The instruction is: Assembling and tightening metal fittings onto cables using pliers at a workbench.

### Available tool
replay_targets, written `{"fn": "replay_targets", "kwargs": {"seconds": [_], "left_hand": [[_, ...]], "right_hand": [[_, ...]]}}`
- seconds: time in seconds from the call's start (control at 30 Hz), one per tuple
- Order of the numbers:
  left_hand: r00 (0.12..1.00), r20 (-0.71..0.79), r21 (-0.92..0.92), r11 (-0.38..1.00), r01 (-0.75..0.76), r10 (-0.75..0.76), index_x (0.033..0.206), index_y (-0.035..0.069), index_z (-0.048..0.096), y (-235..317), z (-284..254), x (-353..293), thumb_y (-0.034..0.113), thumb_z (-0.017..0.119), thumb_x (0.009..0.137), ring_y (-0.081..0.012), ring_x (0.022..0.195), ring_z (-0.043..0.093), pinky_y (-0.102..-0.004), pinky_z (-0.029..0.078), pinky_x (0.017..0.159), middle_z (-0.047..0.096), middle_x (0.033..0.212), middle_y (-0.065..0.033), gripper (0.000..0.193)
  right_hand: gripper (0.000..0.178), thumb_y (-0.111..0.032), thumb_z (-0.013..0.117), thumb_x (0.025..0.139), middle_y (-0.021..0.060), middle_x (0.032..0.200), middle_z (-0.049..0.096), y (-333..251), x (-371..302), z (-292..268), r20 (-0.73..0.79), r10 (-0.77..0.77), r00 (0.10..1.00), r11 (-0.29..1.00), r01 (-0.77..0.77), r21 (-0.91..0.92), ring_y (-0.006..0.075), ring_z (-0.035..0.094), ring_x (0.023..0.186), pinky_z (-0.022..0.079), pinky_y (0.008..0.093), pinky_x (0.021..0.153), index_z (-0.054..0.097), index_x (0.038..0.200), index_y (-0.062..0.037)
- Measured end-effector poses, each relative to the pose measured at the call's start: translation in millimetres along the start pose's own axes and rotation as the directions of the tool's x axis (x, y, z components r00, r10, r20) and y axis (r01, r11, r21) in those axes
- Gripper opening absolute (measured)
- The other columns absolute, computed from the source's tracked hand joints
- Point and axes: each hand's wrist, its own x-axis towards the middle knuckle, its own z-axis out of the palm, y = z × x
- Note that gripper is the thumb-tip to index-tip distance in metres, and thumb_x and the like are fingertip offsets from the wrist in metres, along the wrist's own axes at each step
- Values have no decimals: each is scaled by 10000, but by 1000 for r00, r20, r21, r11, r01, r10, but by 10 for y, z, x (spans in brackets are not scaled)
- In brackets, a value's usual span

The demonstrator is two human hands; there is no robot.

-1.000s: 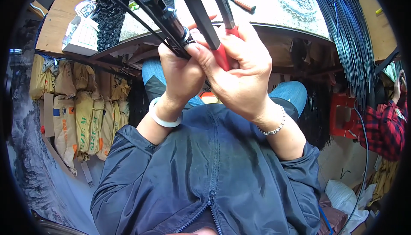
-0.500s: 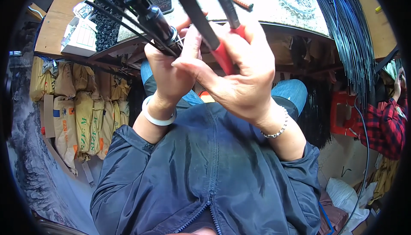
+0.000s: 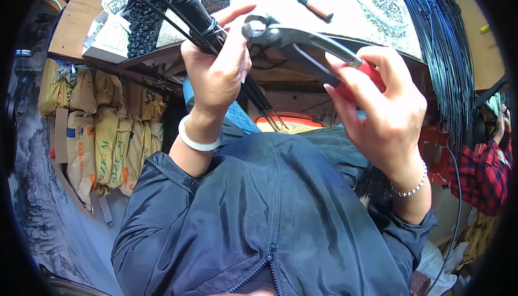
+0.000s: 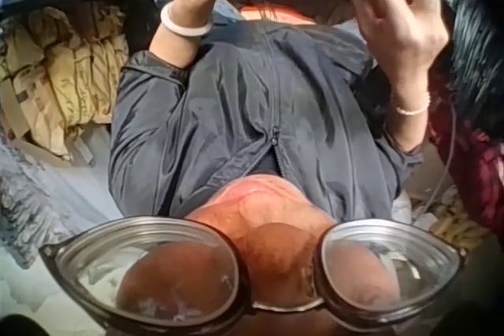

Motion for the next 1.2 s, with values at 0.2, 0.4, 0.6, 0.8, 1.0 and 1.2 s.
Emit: {"fn": "replay_targets", "kwargs": {"seconds": [0.2,0.4,0.6,0.8,1.0,1.2], "left_hand": [[1000,10,19,1000,24,-25,963,-31,638,30,14,-14,-12,550,824,-6,530,443,-179,355,482,519,576,43,165],[998,50,2,1000,24,-24,979,-26,635,36,1,-22,-56,511,791,-25,571,479,-188,400,529,559,626,21,227],[989,149,-115,993,42,-25,914,-40,648,116,-28,-65,-62,526,787,-37,600,513,-199,423,553,633,707,-49,178],[968,232,-107,992,-73,96,1086,-140,541,111,-31,-55,40,545,842,-8,558,404,-154,299,473,491,682,26,303],[964,266,-55,998,-5,19,1110,-118,541,104,-25,-71,25,545,841,-4,552,393,-156,285,469,482,668,39,305],[960,281,-59,998,2,15,1076,-84,585,103,-9,-66,7,527,852,5,545,396,-159,298,473,490,636,56,249]], "right_hand": [[239,-94,746,604,75,903,549,-26,89,-129,-1,-203,979,940,194,-281,187,572,712,474,276,576,627,809,-64],[202,-106,717,642,86,912,555,-9,71,-139,13,-285,958,892,270,-361,191,568,694,468,285,570,623,804,-32],[237,-105,705,694,136,809,597,62,8,-161,173,-232,957,955,191,229,207,601,618,469,278,513,503,756,3],[695,-22,786,625,69,665,541,-63,-150,-134,918,-177,356,-23,-934,358,146,556,494,437,253,428,341,1158,-59],[430,-107,598,780,155,793,581,77,-312,6,242,-125,962,805,-44,591,211,575,621,462,265,567,476,1155,63],[750,80,731,508,96,628,549,29,-131,-96,942,-201,269,28,-960,280,165,546,491,454,262,475,407,1183,29]]}}
